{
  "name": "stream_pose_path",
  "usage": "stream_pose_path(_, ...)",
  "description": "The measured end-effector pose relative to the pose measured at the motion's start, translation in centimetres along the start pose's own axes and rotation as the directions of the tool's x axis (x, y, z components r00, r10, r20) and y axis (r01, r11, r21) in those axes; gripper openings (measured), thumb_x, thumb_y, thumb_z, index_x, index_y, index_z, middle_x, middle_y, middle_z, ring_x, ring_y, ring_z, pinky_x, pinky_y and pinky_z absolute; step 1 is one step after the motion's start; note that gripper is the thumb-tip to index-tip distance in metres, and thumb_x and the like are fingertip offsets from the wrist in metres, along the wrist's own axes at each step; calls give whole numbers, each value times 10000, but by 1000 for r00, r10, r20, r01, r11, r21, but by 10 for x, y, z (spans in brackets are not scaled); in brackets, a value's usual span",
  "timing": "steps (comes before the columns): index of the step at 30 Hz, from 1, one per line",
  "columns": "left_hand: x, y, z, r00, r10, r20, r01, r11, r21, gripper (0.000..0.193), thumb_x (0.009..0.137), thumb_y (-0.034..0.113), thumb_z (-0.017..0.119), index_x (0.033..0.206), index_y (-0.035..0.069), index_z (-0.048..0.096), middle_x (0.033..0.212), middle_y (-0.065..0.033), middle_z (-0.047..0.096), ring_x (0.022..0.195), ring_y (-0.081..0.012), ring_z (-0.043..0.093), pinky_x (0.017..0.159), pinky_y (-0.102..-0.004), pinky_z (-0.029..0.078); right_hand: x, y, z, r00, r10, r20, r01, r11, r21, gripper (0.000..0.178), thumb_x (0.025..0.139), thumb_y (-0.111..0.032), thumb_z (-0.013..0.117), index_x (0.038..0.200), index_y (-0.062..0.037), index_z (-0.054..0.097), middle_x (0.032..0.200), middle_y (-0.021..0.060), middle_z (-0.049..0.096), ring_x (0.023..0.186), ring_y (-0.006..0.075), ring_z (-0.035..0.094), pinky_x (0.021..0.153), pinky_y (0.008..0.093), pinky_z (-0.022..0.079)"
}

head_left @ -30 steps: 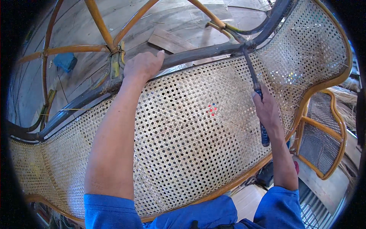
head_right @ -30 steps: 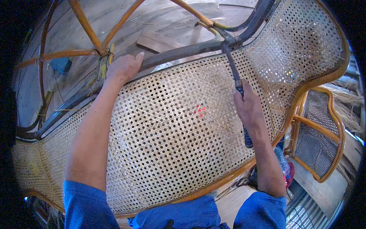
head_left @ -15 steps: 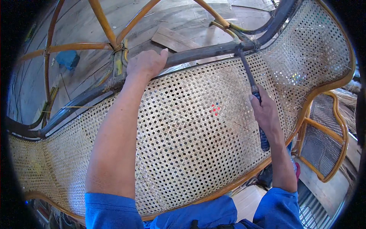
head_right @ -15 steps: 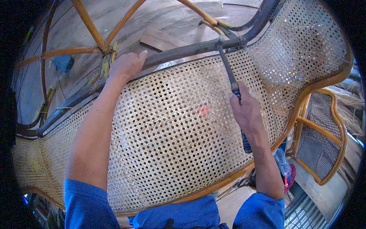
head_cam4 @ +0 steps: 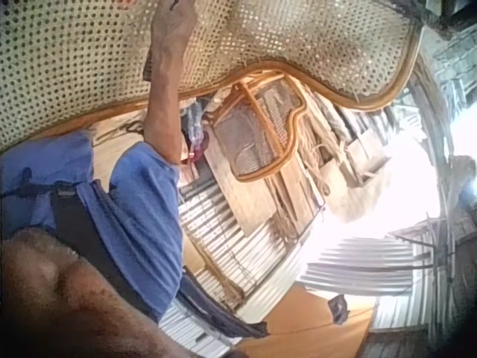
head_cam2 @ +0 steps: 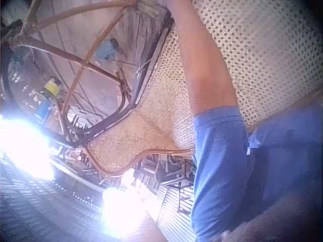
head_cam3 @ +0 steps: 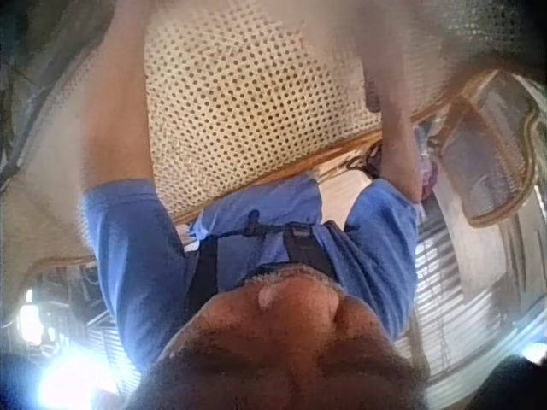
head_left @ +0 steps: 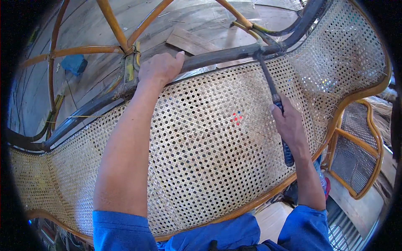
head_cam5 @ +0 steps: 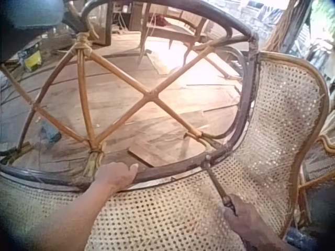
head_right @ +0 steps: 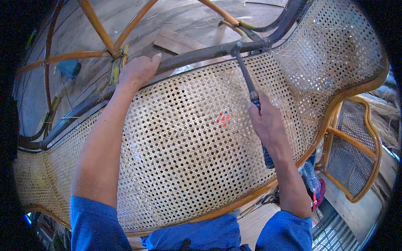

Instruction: The person applies glue to the edge of a rattan chair seat using a red bottle. They then use a hammer to tap the rattan weave into place along the wooden frame. Finally, they insert a thin rattan strip into the weave and secure it with the hammer.

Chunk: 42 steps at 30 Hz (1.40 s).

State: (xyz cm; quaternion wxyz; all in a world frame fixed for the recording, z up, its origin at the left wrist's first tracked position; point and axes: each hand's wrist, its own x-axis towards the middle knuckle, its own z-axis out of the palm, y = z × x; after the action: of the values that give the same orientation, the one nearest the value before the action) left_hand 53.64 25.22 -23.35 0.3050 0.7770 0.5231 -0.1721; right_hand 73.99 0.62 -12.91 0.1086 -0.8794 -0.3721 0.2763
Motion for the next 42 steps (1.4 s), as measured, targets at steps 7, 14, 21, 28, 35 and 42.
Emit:
stream_pose_path(7, -4, 0, -1, 1000, -29, -1, 29, 1000, -2, 661, 928, 498, 255, 1111, 9, 661, 1191, -225, 611, 1148, -377, 565, 995, -449, 414, -4, -6, 1, 995, 22, 98, -21, 1000, -19, 283, 941, -210, 535, 1174, -50, 518, 728, 153, 584, 632, 244, 594, 610, 363, 469)
stream_pose_path(14, -2, 2, -3, 1000, -13, -4, 13, 1000, -7, 647, 918, 485, 268, 1114, 11, 662, 1187, -226, 613, 1137, -378, 573, 987, -445, 416, -8, -15, 4, 996, 1, 91, 4, 998, -56, 278, 941, -214, 535, 1168, -56, 513, 732, 171, 585, 652, 275, 605, 625, 381, 475)
stream_pose_path(21, 13, -7, 12, 998, 53, 23, -53, 999, 5, 642, 919, 487, 276, 1116, 10, 658, 1199, -227, 605, 1139, -379, 569, 989, -454, 411, -11, -9, 4, 997, -7, 83, 10, 999, -45, 284, 935, -212, 545, 1173, -60, 515, 747, 176, 595, 665, 273, 614, 646, 381, 481)
stream_pose_path(28, 21, 30, 13, 992, 124, 17, -122, 987, -108, 628, 934, 490, 276, 1170, 27, 629, 1255, -217, 570, 1180, -373, 535, 1020, -458, 393, -15, -17, 5, 990, 38, 137, -44, 998, 34, 322, 929, -191, 558, 1221, -70, 496, 733, 144, 585, 638, 202, 581, 618, 350, 475)
stream_pose_path(35, 10, 39, 6, 998, 62, 6, -61, 991, -117, 663, 938, 529, 272, 1176, 22, 626, 1260, -212, 570, 1192, -370, 527, 1021, -453, 392, -17, -32, -1, 998, 16, 69, -19, 999, 44, 311, 933, -186, 551, 1221, -84, 492, 726, 126, 577, 624, 197, 573, 601, 344, 467)
stream_pose_path(42, 13, 34, 9, 997, 74, -15, -76, 986, -150, 704, 928, 574, 293, 1145, -2, 635, 1234, -244, 576, 1174, -404, 529, 1006, -467, 397, -10, -18, 8, 990, 23, 142, -24, 1000, 5, 307, 936, -183, 543, 1220, -77, 495, 731, 115, 576, 624, 185, 572, 591, 333, 467)
